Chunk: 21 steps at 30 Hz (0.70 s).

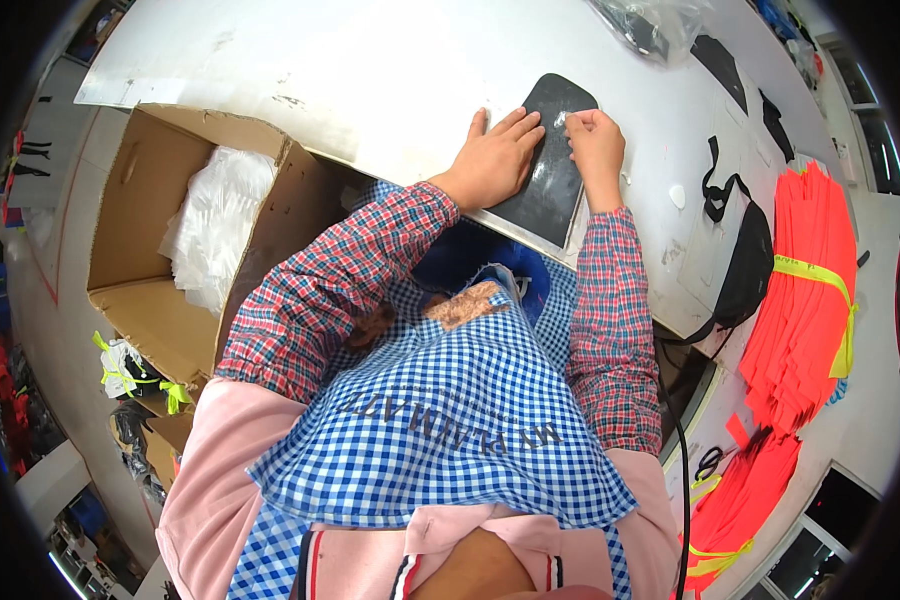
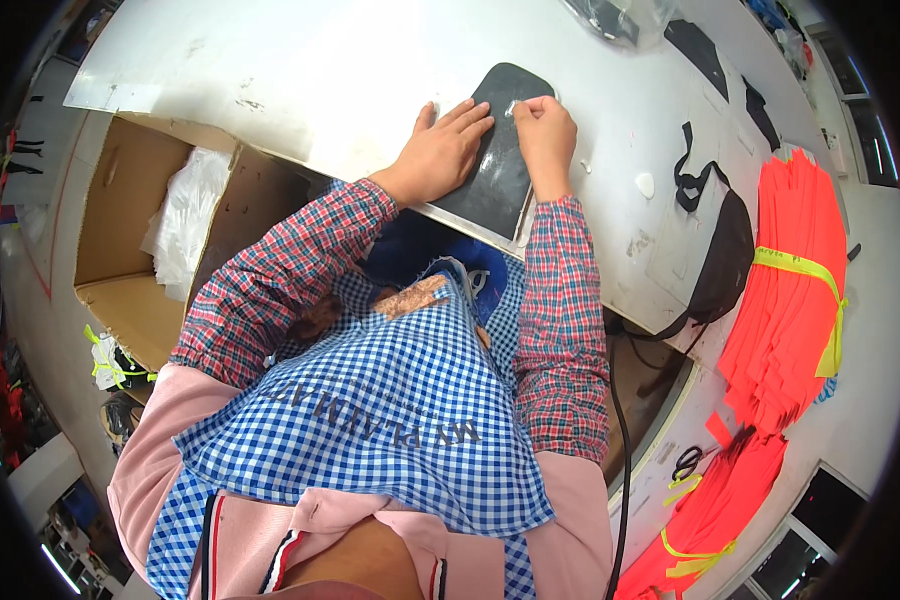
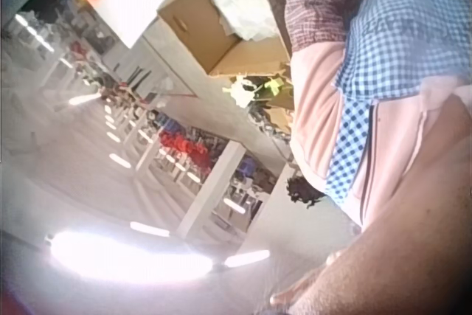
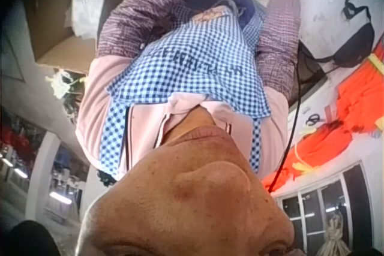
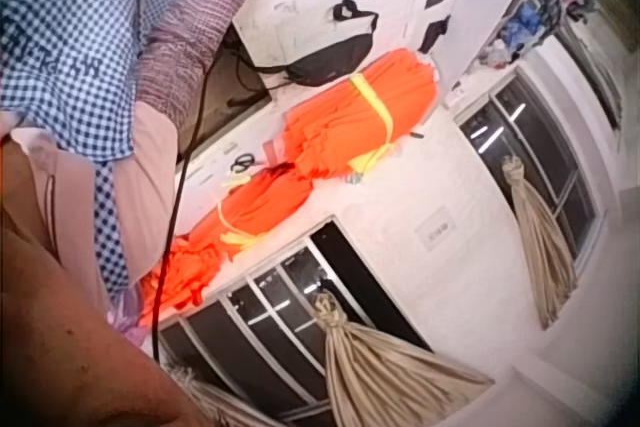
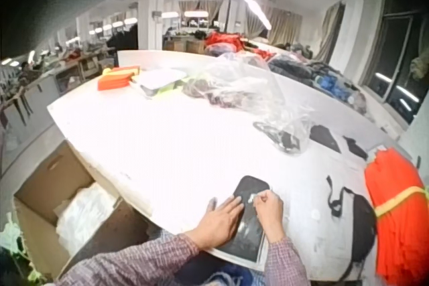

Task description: Applying adhesive patches and trimming material for shoe sole components at a workbench.

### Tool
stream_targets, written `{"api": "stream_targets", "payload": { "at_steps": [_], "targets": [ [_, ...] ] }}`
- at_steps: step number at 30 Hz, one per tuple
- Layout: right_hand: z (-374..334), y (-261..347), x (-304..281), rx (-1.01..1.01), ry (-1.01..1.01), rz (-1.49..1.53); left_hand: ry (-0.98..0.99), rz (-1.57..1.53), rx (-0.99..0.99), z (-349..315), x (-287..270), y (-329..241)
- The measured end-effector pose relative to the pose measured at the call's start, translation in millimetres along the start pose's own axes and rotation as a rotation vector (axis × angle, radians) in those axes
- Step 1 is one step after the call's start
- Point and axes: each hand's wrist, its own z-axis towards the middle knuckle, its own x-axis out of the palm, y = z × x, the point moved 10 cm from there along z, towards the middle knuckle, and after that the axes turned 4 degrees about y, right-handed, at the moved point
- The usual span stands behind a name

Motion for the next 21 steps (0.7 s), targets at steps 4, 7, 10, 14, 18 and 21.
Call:
{"api": "stream_targets", "payload": {
  "at_steps": [4, 7, 10, 14, 18, 21],
  "targets": [
    [12, 6, 0, -0.001, 0.008, -0.176, -0.021, 0.016, 0.006, 0, -2, -2],
    [14, 12, 0, -0.054, 0.017, -0.248, -0.025, 0.022, 0.007, -1, -2, -3],
    [22, -3, 13, 0.057, 0.202, -0.239, -0.024, 0.033, 0.006, 0, -2, -3],
    [22, 0, 8, 0.012, 0.133, -0.193, -0.020, 0.030, 0.009, 0, -3, -3],
    [4, 10, 2, -0.050, -0.046, -0.227, -0.032, 0.022, 0.009, -1, -3, -3],
    [-1, 14, 4, -0.062, -0.005, -0.287, -0.020, 0.040, 0.000, -1, -2, -2]
  ]
}}
